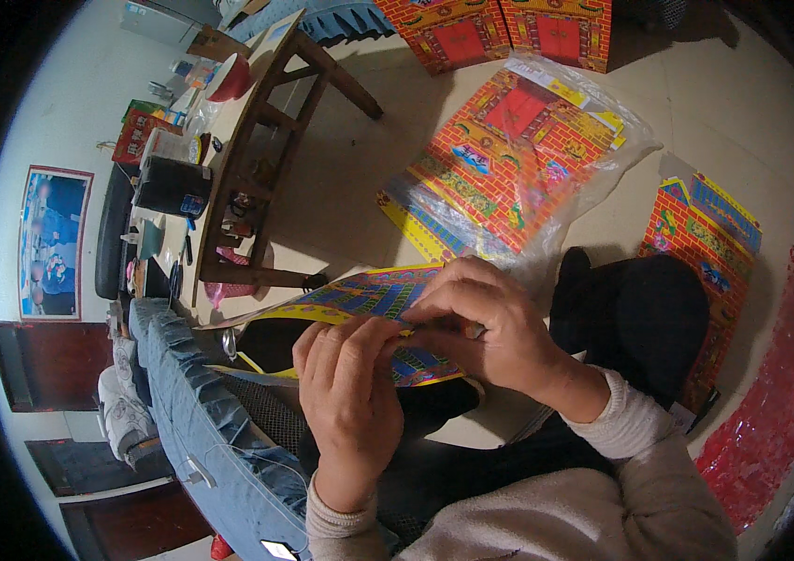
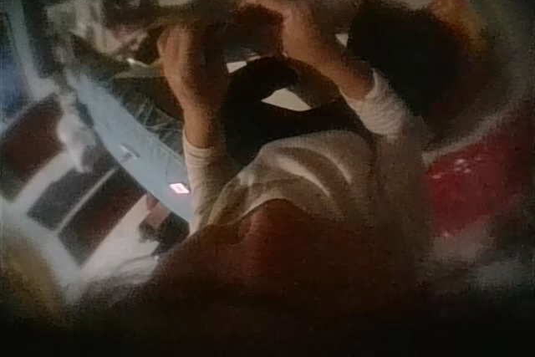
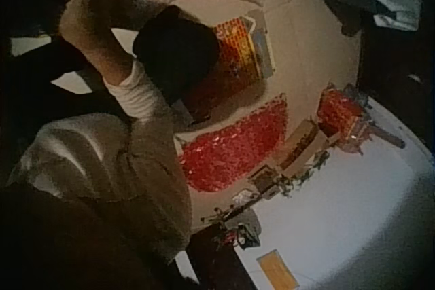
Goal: The person assembles a colorful printed cardboard box by folding flaps and securing edges with a stapler. They handle multiple similar boxes, folding and stapling each one individually.
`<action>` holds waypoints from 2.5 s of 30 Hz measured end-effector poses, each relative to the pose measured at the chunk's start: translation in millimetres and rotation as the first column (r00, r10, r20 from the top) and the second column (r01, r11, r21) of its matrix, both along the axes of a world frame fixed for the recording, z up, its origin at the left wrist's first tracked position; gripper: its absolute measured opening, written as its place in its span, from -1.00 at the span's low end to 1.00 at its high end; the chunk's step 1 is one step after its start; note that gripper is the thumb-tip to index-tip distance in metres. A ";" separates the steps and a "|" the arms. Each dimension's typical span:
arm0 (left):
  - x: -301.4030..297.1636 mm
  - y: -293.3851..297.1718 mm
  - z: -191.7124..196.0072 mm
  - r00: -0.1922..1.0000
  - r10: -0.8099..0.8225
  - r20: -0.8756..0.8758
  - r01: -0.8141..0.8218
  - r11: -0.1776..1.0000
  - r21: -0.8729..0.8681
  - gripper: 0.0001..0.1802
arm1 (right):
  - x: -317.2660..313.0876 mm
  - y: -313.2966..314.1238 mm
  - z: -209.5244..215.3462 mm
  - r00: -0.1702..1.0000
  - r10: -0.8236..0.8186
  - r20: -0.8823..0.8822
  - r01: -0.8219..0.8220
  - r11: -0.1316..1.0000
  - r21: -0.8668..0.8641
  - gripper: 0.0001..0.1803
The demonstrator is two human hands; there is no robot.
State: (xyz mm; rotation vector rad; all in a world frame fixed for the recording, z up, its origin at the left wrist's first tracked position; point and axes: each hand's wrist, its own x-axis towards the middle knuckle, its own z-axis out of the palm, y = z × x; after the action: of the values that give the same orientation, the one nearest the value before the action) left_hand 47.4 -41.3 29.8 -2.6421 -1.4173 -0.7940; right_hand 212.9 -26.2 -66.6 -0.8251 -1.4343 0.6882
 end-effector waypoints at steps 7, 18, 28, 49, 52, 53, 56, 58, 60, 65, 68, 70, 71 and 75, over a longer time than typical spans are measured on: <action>-2.0 1.0 0.7 1.000 -0.009 0.010 0.009 1.000 0.002 -0.64 | -5.6 -2.7 -1.2 0.997 -0.055 -0.046 0.057 0.997 0.044 -0.75; -2.5 3.0 0.4 0.995 0.046 0.091 -0.041 0.998 -0.055 -0.70 | -8.1 -6.5 2.0 0.968 -0.244 0.049 0.236 0.963 0.133 -0.77; 4.0 2.4 12.8 0.998 0.035 -0.045 -0.039 0.994 -0.102 -0.74 | -7.4 -5.0 0.6 0.962 -0.260 0.090 0.239 0.952 0.191 -0.77; 4.1 14.6 20.0 0.937 -0.056 -0.345 0.050 0.998 -0.027 -0.70 | -1.1 -4.0 0.8 0.972 -0.189 0.141 0.159 0.966 0.205 -0.78; 3.3 15.5 18.3 0.961 -0.083 -0.264 0.053 0.991 -0.119 -0.74 | 1.6 -3.4 1.1 0.980 -0.154 0.129 0.129 0.974 0.187 -0.78; 2.8 16.2 16.6 0.967 -0.076 -0.243 0.046 0.991 -0.125 -0.76 | 2.5 -3.3 1.2 0.982 -0.139 0.125 0.116 0.977 0.178 -0.78; 2.6 18.1 9.1 0.982 -0.048 -0.181 0.021 0.988 -0.151 -0.80 | -1.7 -4.2 -4.5 0.995 -0.092 -0.050 0.097 0.989 0.109 -0.79; 2.6 15.5 10.4 0.988 -0.005 -0.156 -0.021 0.986 -0.166 -0.80 | -1.9 -9.6 -11.8 0.987 -0.136 -0.085 0.136 0.991 0.001 -0.79; 3.7 13.1 12.7 0.989 0.046 -0.138 -0.072 0.981 -0.183 -0.76 | 2.7 -19.5 -18.8 0.986 -0.142 -0.091 0.130 0.983 -0.129 -0.76; -0.8 16.2 7.5 0.991 -0.028 -0.135 0.005 0.986 -0.166 -0.77 | 2.6 -32.8 -30.0 0.983 -0.166 -0.082 0.156 0.981 -0.119 -0.72; -0.9 16.9 8.6 0.988 -0.061 -0.144 0.037 0.986 -0.162 -0.79 | -2.7 -35.2 -27.7 0.981 -0.142 -0.129 0.131 0.987 -0.093 -0.69; -0.3 17.1 9.4 0.987 -0.066 -0.146 0.041 0.986 -0.164 -0.79 | -6.1 -33.6 -26.1 0.978 -0.129 -0.163 0.115 0.989 -0.093 -0.67; -0.1 17.1 9.9 0.987 -0.066 -0.147 0.041 0.985 -0.165 -0.79 | -7.8 -32.6 -26.7 0.977 -0.128 -0.172 0.113 0.989 -0.096 -0.67; 1.1 16.8 11.0 0.984 -0.059 -0.170 0.026 0.982 -0.187 -0.79 | -10.1 -33.9 -27.4 0.977 -0.118 -0.180 0.097 0.988 -0.124 -0.69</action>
State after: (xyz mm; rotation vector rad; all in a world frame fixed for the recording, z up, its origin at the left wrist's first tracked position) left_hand 48.6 -24.5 40.8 -2.8038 -1.4575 -0.4378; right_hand 202.8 -60.1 -94.0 -0.8967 -1.1814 0.7501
